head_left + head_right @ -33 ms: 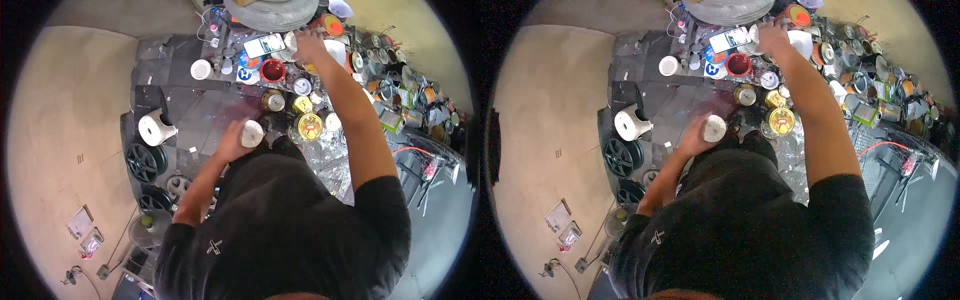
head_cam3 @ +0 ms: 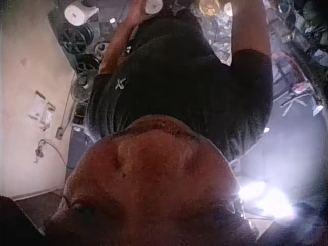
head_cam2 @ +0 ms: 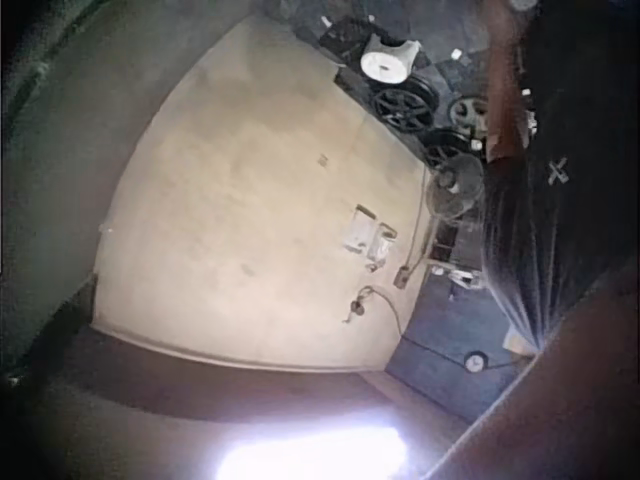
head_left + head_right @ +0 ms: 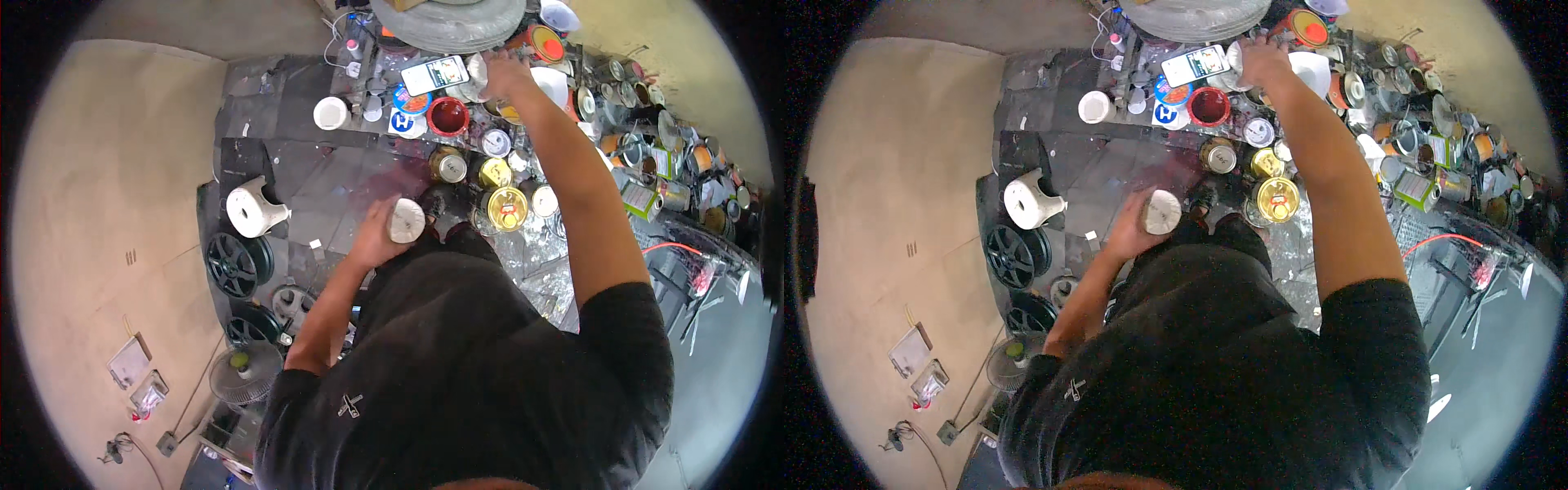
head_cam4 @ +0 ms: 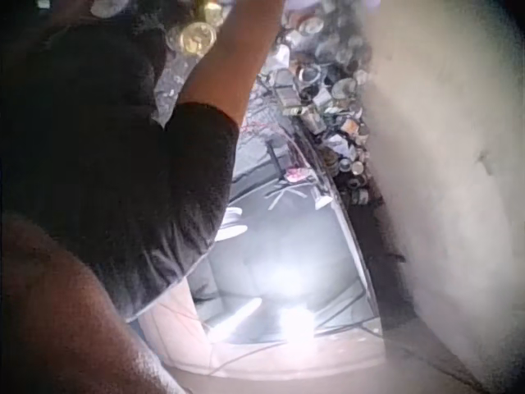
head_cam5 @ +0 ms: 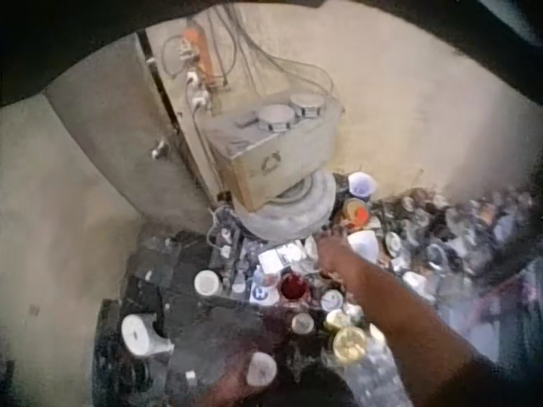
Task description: The person pours liquids from multiple containers into a small white cup and stirs the mixture with a thin tool.
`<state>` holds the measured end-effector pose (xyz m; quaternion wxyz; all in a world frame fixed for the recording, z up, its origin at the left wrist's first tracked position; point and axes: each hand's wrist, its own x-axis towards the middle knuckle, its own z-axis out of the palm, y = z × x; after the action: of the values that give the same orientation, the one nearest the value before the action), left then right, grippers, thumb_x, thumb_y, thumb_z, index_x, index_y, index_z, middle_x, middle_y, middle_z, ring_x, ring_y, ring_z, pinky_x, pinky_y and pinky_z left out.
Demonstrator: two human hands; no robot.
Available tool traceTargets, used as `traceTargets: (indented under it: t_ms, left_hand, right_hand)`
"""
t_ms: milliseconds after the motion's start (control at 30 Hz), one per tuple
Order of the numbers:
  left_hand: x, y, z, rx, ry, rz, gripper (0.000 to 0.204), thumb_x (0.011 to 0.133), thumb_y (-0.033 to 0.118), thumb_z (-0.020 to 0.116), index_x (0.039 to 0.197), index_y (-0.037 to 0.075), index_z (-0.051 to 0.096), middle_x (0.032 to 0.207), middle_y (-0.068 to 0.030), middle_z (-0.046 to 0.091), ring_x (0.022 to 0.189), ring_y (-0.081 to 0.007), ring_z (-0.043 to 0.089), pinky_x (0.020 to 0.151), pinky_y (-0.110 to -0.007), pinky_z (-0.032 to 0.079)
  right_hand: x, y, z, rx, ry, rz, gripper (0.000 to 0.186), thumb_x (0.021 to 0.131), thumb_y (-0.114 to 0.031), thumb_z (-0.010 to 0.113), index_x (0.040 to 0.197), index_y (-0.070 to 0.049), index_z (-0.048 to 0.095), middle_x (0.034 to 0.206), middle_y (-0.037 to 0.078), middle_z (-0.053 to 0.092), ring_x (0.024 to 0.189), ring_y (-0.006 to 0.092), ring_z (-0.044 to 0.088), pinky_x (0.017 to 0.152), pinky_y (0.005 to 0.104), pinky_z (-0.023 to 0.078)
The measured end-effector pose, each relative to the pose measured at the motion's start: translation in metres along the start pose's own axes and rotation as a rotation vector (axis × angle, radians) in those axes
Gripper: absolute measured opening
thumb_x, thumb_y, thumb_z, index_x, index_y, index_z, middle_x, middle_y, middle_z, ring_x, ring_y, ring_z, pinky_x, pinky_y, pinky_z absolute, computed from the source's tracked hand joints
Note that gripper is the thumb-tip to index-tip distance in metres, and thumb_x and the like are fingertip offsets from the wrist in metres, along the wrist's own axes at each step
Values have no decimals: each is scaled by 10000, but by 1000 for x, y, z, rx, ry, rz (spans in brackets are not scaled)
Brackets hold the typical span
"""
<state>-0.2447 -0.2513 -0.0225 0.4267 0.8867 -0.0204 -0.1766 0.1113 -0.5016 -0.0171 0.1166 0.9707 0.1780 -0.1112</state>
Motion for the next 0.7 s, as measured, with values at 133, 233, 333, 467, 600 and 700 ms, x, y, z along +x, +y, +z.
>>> traceTargets:
  t_ms: [133, 233, 333, 467, 600, 700]
  left_hand:
    - [-36, -19, -3, -133, 272, -199, 984, 616, 166, 939, 1451, 12, 441, 1338, -224, 563, 1263, -430, 542, 1066, -477, 476]
    - [-34, -28, -9, -138, 300, -218, 950, 611, 163, 932, 1423, -5, 469, 1339, -231, 566, 1268, -430, 539, 1077, -475, 463]
    - [-11, -41, -9, 44, 333, -135, 908, 609, 175, 931, 1378, -37, 496, 1298, -238, 578, 1234, -440, 547, 1058, -490, 461]
    - [50, -24, -15, 117, 335, -49, 888, 623, 197, 924, 1369, -35, 502, 1288, -238, 582, 1217, -450, 545, 1053, -495, 454]
    - [149, 21, -25, -11, 291, 197, 899, 625, 206, 930, 1380, -23, 498, 1283, -228, 586, 1218, -434, 552, 1059, -487, 451]
    - [211, 53, -19, 4, 322, 347, 911, 629, 198, 929, 1395, -18, 485, 1298, -232, 575, 1237, -416, 548, 1065, -477, 448]
  right_hand:
    - [23, -6, -8, 49, -252, -35, 932, 761, -418, 858, 1533, -125, 425, 1537, 173, 477, 1422, 349, 479, 1165, 591, 357]
    - [10, -6, -19, -7, -222, -61, 936, 742, -407, 872, 1515, -105, 438, 1497, 219, 491, 1387, 382, 503, 1133, 566, 412]
    - [-31, -3, -32, 133, 30, -93, 931, 712, -376, 868, 1491, -104, 436, 1414, 278, 503, 1282, 451, 553, 1051, 539, 497]
    - [-146, 3, -35, 607, 58, -138, 1001, 645, -331, 890, 1497, -118, 410, 1305, 273, 533, 1147, 523, 589, 976, 549, 521]
    - [-258, 5, 20, 754, -245, 69, 969, 644, -372, 898, 1469, -113, 461, 1312, 316, 573, 1157, 478, 618, 963, 529, 542]
    - [-348, 1, 76, 842, -153, 351, 956, 643, -290, 920, 1471, -122, 472, 1285, 260, 565, 1174, 472, 592, 1006, 511, 511]
